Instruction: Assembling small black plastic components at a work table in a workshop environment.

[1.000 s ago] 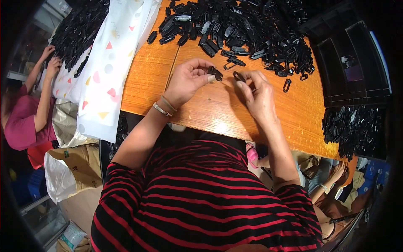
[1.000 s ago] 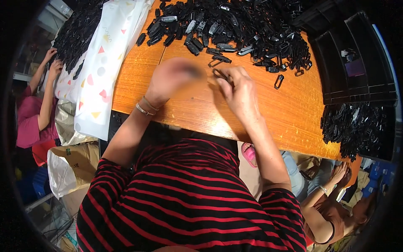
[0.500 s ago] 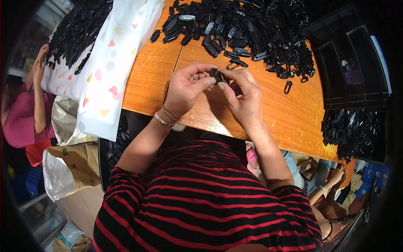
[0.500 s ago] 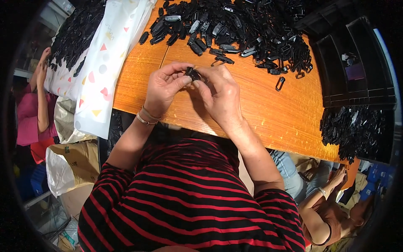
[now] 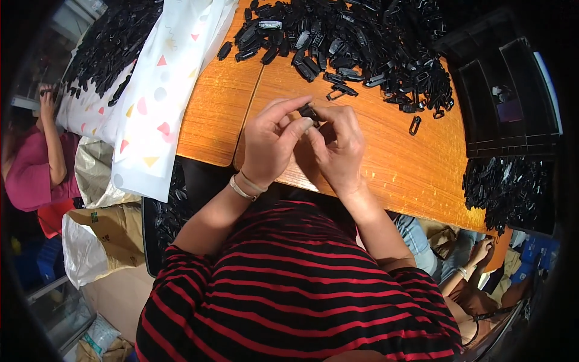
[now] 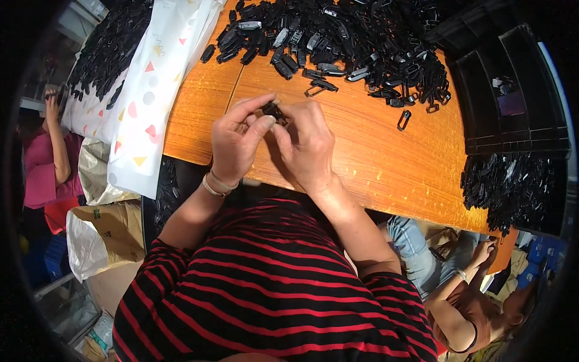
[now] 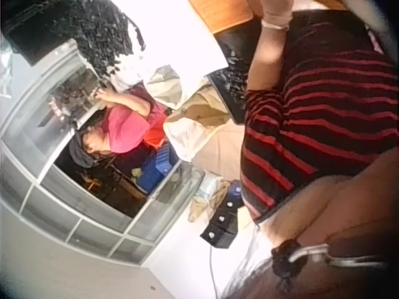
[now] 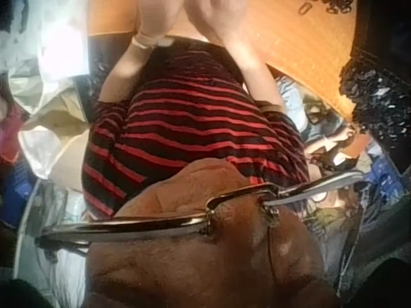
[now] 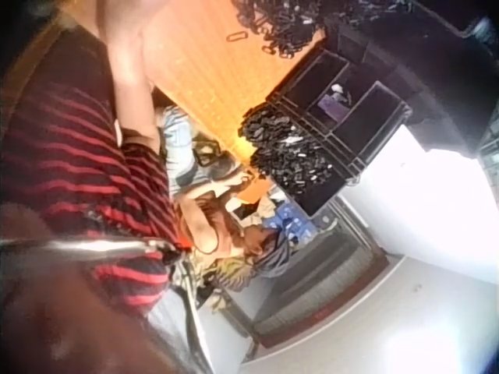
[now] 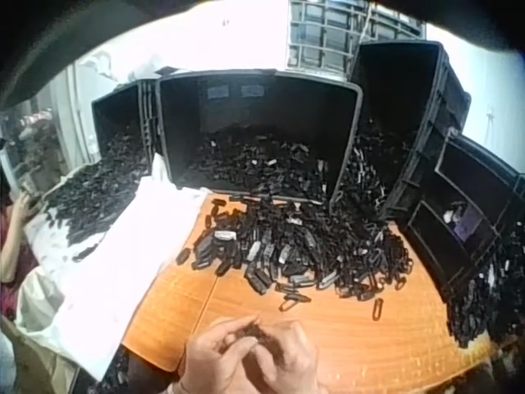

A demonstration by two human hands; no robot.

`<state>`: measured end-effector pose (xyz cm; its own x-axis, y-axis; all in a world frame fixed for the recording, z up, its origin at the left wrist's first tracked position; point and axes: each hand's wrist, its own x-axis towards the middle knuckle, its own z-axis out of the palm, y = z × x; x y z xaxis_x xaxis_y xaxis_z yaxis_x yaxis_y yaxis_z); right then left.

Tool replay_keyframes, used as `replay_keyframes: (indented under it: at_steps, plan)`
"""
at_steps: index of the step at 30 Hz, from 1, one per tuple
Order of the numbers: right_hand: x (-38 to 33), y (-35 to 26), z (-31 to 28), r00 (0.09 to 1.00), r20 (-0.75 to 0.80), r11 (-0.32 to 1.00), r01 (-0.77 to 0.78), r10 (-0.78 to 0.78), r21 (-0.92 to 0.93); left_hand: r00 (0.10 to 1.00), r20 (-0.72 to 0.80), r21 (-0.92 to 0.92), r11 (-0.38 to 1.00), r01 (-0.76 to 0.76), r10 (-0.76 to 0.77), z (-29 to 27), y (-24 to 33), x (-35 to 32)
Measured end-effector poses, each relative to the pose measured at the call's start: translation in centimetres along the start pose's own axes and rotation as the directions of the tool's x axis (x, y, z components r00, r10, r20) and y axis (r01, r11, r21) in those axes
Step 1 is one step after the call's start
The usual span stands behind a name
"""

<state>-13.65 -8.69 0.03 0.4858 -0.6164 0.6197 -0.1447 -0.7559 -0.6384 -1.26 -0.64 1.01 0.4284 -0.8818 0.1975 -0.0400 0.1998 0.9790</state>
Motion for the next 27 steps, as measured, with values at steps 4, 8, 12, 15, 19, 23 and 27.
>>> replay_keyframes:
  at_steps: [4,8,12,15,19,23,27]
  plan:
    - [-0.6,0.0,0.9,0.968,0.003,0.953,-0.248,0.252,0.172,0.986,-0.134,-0.128,0.985,-0.120,0.102,0.9,-0.8,-0.2]
    - [-0.8,0.8,0.6,0.967,0.188,0.922,-0.226,0.173,0.315,0.999,0.046,-0.114,0.993,0.003,0.002,-0.4,0.1,-0.5]
    - [-1.8,0.8,1.5,0.973,0.213,0.917,-0.167,0.093,0.362,0.996,0.092,-0.156,0.988,0.015,0.000,-0.5,0.3,-0.9]
    - [-1.9,-0.1,2.1,0.988,0.154,0.894,-0.088,0.022,0.439,0.996,0.067,-0.160,0.986,-0.054,0.065,-0.8,0.9,-1.4]
    - [-1.8,-2.6,2.7,0.941,0.318,0.865,-0.253,0.115,0.434,1.000,0.004,-0.143,0.990,-0.010,0.010,-2.5,1.8,-2.5]
    - [-0.9,-3.7,3.2,0.775,0.630,0.806,-0.399,0.043,0.436,0.902,-0.026,0.044,0.901,0.432,-0.431,-9.0,2.6,-5.0]
    - [0.3,-0.2,1.1,0.831,0.553,0.951,-0.222,0.068,0.217,0.893,-0.004,0.644,0.682,0.347,-0.451,-16.8,4.0,-8.7]
